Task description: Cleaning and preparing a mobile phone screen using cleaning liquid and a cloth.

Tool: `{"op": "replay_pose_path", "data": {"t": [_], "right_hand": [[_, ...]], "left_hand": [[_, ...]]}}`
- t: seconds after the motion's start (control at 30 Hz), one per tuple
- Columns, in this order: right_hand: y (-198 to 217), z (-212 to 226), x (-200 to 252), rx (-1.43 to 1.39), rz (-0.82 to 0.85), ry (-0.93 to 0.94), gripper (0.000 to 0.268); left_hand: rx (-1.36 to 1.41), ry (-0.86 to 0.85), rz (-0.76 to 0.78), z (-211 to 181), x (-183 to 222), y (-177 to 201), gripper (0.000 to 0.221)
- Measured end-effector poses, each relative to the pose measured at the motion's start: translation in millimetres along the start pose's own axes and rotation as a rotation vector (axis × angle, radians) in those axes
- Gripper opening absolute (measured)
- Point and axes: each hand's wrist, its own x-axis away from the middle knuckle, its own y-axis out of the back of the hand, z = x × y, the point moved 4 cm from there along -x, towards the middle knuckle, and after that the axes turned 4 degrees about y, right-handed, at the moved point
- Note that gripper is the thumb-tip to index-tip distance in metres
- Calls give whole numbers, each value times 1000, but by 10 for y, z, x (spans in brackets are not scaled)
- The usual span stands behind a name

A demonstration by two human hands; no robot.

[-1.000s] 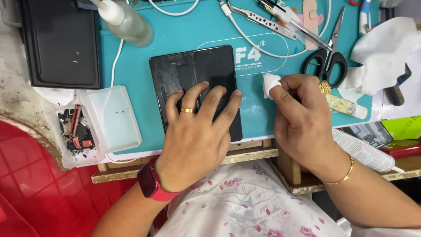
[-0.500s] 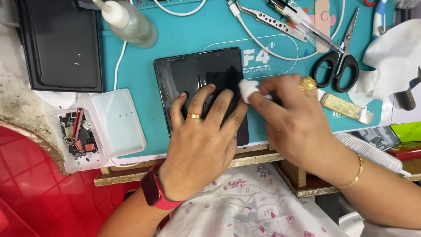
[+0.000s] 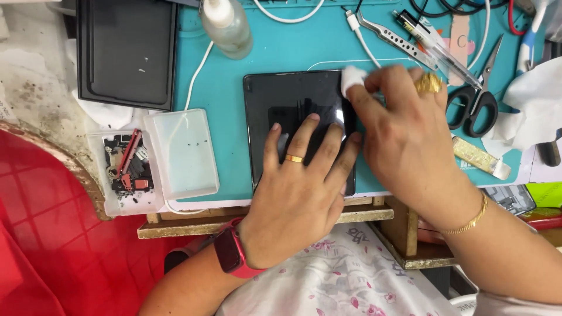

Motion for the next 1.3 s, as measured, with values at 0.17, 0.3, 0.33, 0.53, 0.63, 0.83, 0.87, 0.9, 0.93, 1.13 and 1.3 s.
{"op": "replay_pose_path", "data": {"t": [0.17, 0.3, 0.33, 0.53, 0.63, 0.83, 0.87, 0.9, 0.93, 1.13, 1.3], "right_hand": [[27, -12, -169, 208, 51, 92, 36], [73, -28, -113, 214, -19, 72, 39], [53, 11, -151, 206, 2, 72, 30], [69, -29, -111, 243, 14, 94, 35], [59, -13, -194, 235, 16, 111, 35], [101, -128, -237, 127, 18, 187, 36], [132, -185, -218, 98, -2, 171, 40], [111, -179, -292, 94, -2, 174, 40], [93, -156, -359, -31, -13, 234, 38], [43, -140, -368, -86, 12, 274, 39], [34, -189, -439, -185, 27, 311, 49]], "left_hand": [[-16, -17, -3, -12, 54, -61, 93], [-115, -8, -1, -1, 62, -68, 100], [-128, -6, -10, 0, 65, -83, 92], [-164, 2, -34, -3, 65, -111, 86], [-176, -1, -27, 3, 82, -115, 85], [-177, 4, -21, 0, 87, -135, 87], [-177, 1, -21, 2, 92, -137, 88], [-180, 5, -19, 11, 96, -135, 88], [-189, 2, -11, 11, 98, -139, 87], [-178, -1, -25, -4, 113, -132, 89], [-203, -6, -24, 9, 112, -142, 94]]}}
